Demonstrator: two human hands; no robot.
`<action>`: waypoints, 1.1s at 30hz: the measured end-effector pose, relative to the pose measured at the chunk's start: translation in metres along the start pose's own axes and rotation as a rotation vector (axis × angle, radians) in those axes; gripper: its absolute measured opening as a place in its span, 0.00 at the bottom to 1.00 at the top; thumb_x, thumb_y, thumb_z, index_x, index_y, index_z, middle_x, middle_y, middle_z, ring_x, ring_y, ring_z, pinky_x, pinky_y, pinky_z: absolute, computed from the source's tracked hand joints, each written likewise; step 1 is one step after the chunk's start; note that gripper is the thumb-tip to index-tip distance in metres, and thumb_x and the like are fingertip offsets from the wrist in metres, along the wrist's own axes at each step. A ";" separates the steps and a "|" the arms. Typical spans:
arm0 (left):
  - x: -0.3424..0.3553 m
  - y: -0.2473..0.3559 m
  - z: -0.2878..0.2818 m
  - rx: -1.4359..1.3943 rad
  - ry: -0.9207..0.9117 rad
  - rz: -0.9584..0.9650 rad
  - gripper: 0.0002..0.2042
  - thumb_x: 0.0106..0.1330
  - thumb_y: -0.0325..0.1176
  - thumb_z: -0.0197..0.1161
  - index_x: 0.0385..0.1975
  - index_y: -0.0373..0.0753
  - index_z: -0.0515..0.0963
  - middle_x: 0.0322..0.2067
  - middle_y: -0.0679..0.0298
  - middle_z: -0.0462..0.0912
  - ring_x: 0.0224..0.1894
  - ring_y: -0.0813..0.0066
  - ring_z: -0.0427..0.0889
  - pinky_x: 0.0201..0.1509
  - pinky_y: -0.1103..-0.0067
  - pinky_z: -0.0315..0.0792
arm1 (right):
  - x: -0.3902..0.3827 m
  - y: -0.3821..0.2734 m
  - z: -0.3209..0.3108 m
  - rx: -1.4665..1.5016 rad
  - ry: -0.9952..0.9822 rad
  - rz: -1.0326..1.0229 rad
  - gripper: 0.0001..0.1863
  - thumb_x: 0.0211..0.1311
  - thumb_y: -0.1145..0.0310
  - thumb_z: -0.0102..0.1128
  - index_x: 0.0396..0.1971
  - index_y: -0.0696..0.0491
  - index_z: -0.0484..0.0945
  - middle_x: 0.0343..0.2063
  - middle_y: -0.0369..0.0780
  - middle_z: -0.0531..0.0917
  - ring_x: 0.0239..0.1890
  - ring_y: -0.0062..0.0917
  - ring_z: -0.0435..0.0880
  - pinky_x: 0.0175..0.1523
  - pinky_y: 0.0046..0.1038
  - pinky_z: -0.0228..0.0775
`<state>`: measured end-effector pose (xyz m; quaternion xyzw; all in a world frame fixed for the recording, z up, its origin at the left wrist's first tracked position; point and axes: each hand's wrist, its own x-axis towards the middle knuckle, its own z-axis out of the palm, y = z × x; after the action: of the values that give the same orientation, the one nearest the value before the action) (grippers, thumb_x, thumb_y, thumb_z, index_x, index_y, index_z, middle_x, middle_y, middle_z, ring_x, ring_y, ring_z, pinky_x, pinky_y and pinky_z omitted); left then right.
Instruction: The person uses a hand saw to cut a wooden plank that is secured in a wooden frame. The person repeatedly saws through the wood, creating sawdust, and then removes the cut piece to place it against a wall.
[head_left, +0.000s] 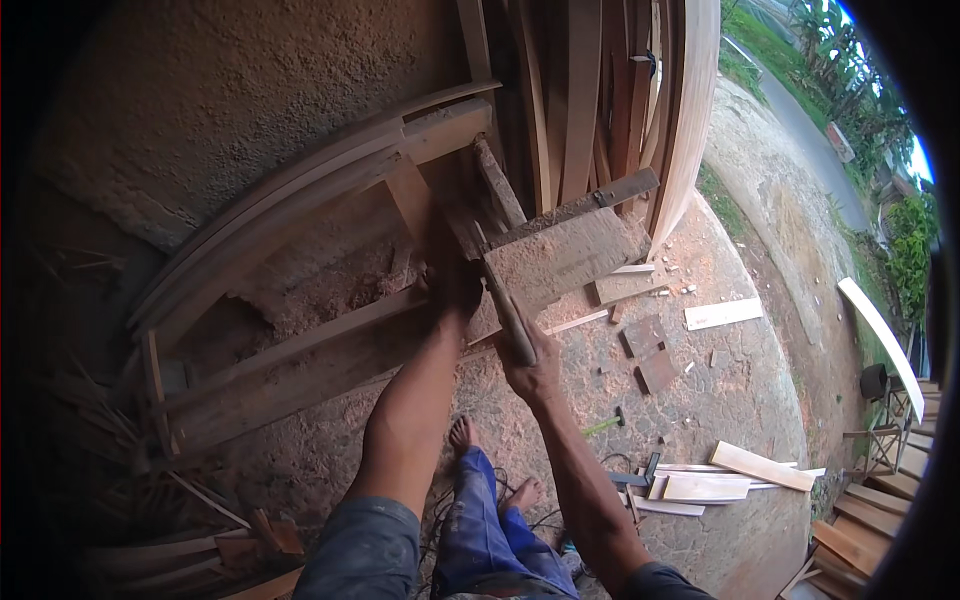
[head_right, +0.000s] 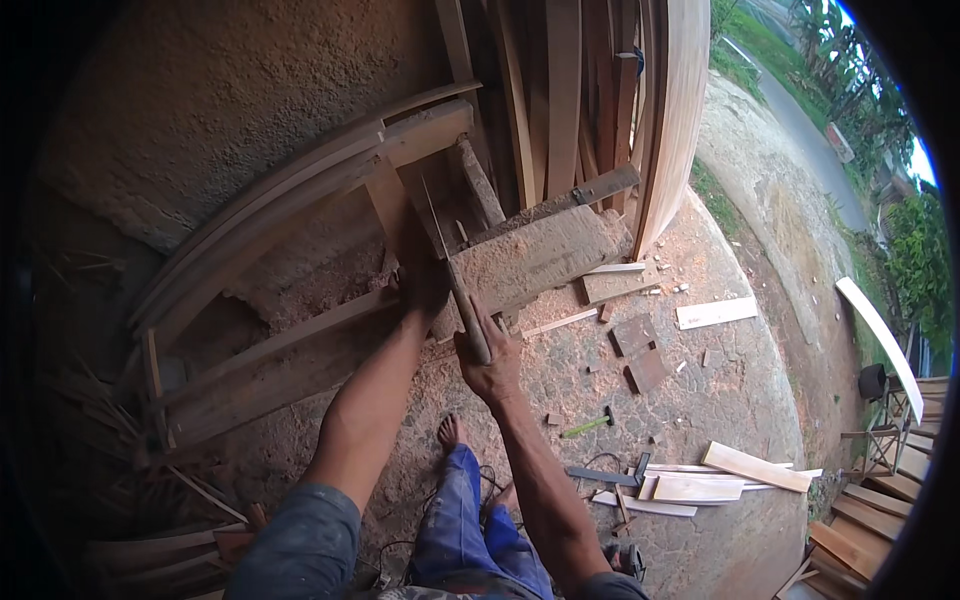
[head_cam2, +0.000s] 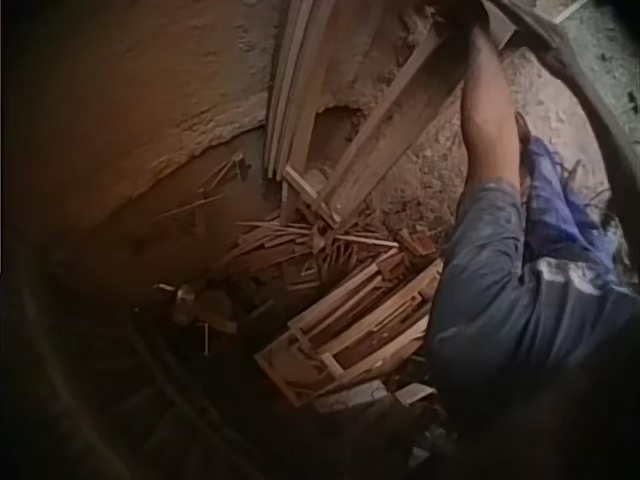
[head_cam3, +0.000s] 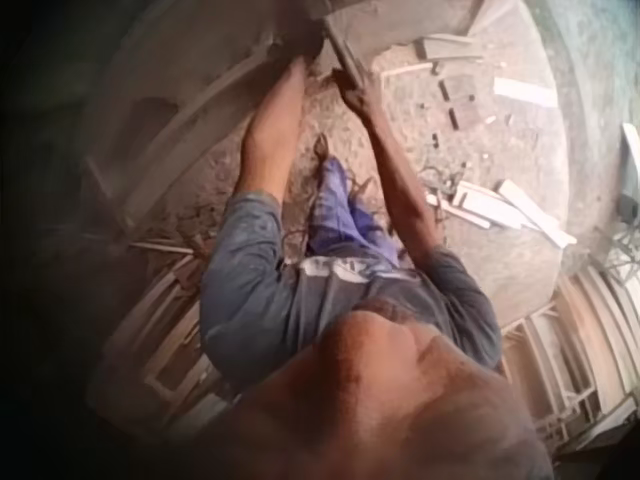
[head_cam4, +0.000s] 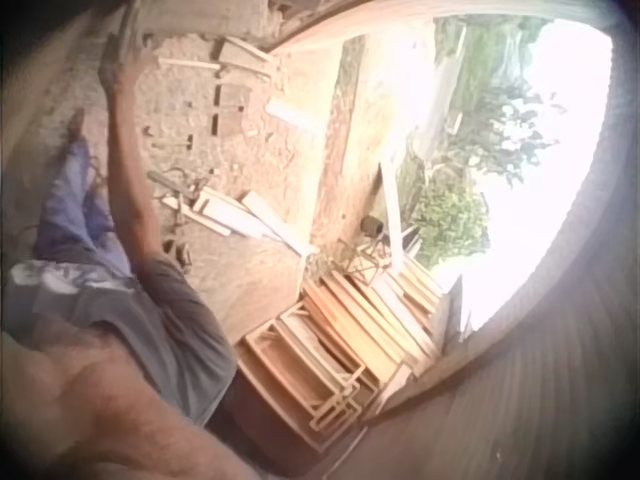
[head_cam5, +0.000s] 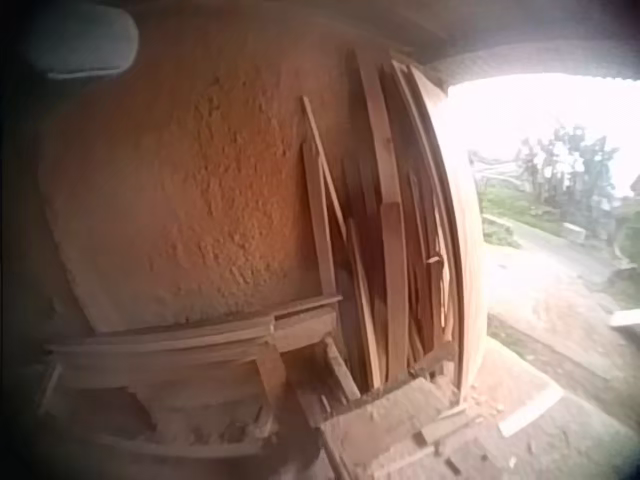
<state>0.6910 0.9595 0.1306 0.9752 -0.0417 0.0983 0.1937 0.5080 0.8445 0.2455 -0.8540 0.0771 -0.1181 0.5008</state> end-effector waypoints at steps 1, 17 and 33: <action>-0.001 -0.042 0.006 0.040 0.114 -0.009 0.09 0.68 0.35 0.51 0.43 0.48 0.77 0.42 0.58 0.81 0.52 0.56 0.76 0.57 0.55 0.59 | -0.027 -0.005 0.005 0.034 -0.020 -0.038 0.32 0.61 0.68 0.64 0.67 0.49 0.68 0.47 0.53 0.83 0.39 0.47 0.86 0.42 0.37 0.79; -0.008 -0.025 0.008 0.009 0.091 -0.038 0.16 0.68 0.44 0.55 0.53 0.47 0.75 0.49 0.55 0.79 0.57 0.48 0.73 0.64 0.48 0.57 | -0.025 0.008 0.005 0.118 0.030 -0.043 0.29 0.60 0.69 0.64 0.63 0.51 0.72 0.44 0.53 0.83 0.41 0.45 0.86 0.42 0.36 0.77; -0.007 -0.019 -0.024 -0.001 0.044 -0.035 0.12 0.67 0.36 0.55 0.48 0.43 0.78 0.46 0.55 0.81 0.51 0.51 0.74 0.63 0.51 0.56 | -0.054 0.005 -0.006 0.043 0.007 -0.072 0.32 0.60 0.68 0.66 0.65 0.52 0.70 0.49 0.51 0.83 0.41 0.43 0.88 0.45 0.36 0.79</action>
<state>0.6825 0.9867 0.1443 0.9734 -0.0202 0.1164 0.1966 0.4544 0.8505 0.2368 -0.8450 0.0455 -0.1406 0.5140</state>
